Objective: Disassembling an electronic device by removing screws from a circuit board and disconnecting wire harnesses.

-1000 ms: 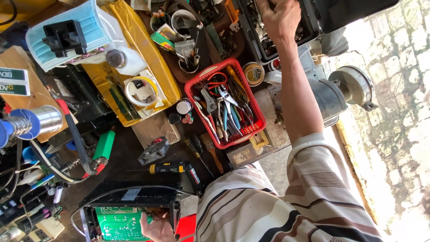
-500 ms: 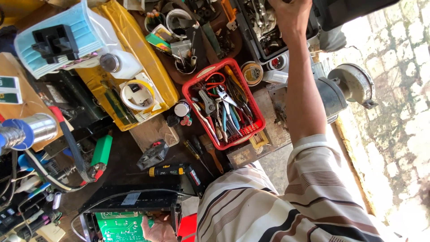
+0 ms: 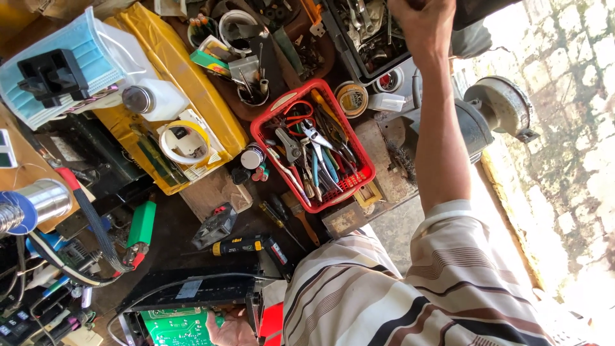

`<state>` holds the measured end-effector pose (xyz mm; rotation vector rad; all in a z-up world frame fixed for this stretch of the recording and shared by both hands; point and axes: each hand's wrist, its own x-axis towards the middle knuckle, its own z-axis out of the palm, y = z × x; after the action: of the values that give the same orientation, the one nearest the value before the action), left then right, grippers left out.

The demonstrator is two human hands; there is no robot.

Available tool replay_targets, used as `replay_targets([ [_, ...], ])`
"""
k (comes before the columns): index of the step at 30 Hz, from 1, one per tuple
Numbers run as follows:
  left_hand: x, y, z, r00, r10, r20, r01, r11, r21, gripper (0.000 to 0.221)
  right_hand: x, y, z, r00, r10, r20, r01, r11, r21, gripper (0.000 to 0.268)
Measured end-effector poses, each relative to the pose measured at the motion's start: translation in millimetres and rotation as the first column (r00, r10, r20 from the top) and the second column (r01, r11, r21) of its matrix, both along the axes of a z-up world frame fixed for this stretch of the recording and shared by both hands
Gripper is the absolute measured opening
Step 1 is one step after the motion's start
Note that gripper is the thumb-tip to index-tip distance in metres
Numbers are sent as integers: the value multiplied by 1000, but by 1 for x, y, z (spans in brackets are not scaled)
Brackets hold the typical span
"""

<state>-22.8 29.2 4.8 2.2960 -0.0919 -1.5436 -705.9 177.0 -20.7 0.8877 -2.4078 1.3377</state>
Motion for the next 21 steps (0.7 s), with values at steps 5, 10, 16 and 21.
replay_targets([
  [5, -3, 2, 1, 1000, 0, 26, 1, 997, -71, 68, 19, -7, 4, 996, 80, 32, -81, 995, 58, 8],
  [10, -3, 0, 2, 997, 58, -46, -60, 998, -36, 68, 28, -21, -8, 999, 53, -10, -51, 986, 161, 11],
  [16, 2, 1, -3, 992, 85, -96, -92, 993, -77, 62, 37, -47, -27, 973, -133, -190, 195, 913, 359, 19],
  [21, 9, 3, -7, 990, 80, -115, -92, 991, -100, 60, 49, -55, -21, 907, -95, -411, 290, 847, 444, 17],
])
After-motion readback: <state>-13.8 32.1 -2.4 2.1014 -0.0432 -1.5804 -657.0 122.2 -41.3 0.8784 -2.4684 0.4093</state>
